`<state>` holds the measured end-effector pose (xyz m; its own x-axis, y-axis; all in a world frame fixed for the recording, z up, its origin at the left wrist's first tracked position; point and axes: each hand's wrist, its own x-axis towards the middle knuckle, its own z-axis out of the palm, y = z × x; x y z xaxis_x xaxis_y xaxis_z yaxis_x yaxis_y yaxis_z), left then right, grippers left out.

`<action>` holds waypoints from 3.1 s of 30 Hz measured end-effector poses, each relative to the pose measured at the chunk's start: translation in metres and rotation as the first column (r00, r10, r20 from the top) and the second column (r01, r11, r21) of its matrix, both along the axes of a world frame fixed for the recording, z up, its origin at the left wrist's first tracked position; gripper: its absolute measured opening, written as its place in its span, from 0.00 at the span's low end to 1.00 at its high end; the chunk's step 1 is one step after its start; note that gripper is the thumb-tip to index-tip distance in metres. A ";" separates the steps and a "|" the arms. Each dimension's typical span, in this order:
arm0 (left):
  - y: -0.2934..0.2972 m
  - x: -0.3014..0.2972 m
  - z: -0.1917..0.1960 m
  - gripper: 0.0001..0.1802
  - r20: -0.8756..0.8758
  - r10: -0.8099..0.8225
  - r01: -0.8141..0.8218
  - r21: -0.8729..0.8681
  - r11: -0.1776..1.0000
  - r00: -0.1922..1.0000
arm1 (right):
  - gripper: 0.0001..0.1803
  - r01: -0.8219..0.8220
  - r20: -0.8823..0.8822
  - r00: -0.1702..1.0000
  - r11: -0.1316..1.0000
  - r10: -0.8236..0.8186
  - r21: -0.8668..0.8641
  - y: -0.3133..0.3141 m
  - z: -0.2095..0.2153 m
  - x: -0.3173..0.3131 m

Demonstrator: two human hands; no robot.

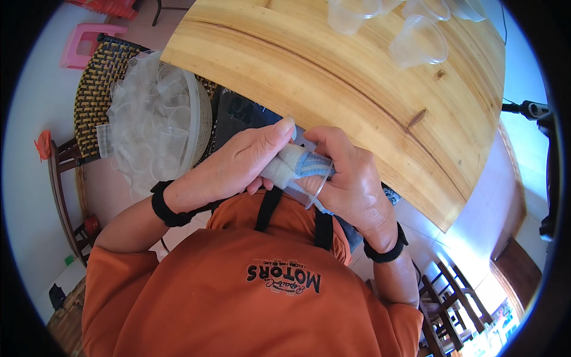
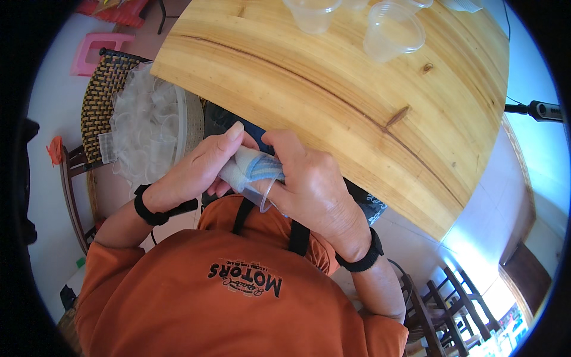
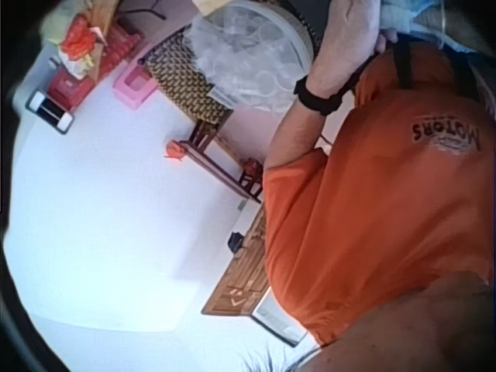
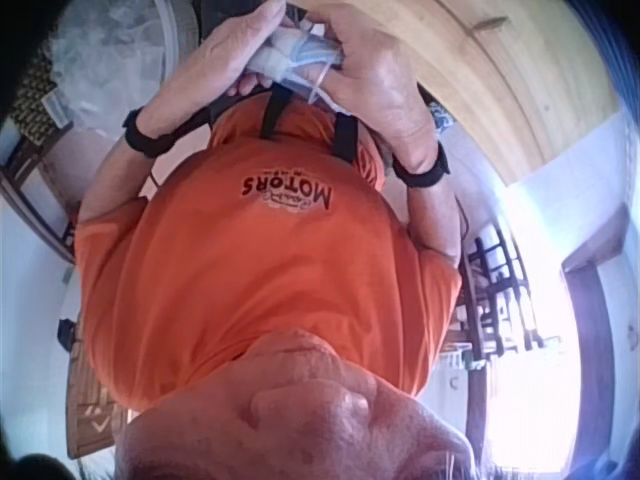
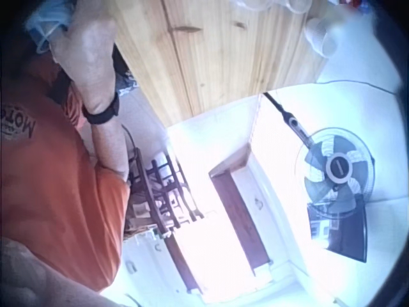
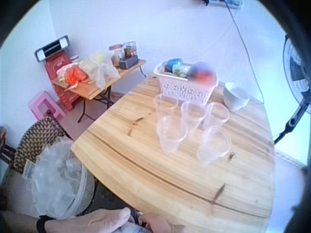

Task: The person wipes several clear plastic cups with a cloth on a wooden table. They pick up each cup, wipe it, and place it back on the table, repeating the process for multiple cups.

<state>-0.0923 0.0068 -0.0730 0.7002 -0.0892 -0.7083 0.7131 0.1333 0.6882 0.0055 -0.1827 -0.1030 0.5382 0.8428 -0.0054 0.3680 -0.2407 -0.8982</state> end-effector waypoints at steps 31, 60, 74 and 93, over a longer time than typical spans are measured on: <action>-0.013 -0.005 0.014 0.23 0.657 -0.233 -0.078 0.407 0.910 0.717 | 0.29 0.136 -0.299 0.949 0.986 -0.101 0.100 -0.003 0.011 -0.007; 0.012 -0.002 0.031 0.25 0.751 -0.223 -0.227 0.445 0.866 0.622 | 0.23 0.048 -0.611 0.791 0.999 -0.038 -0.001 -0.007 0.008 -0.002; 0.024 0.022 0.039 0.29 0.597 0.214 -0.195 -0.096 0.976 0.773 | 0.25 0.190 -0.327 0.932 0.979 -0.155 0.077 -0.027 0.025 0.016; 0.016 0.030 0.042 0.37 0.502 -0.325 0.151 0.356 0.922 0.801 | 0.21 0.224 -0.040 0.974 0.971 -0.221 0.084 -0.024 0.035 0.014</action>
<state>-0.0621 0.0223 -0.0310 0.9576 -0.1613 -0.2386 0.1934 -0.2535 0.9478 0.0194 -0.2062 -0.0685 0.7129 0.6999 0.0439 0.2863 -0.2334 -0.9293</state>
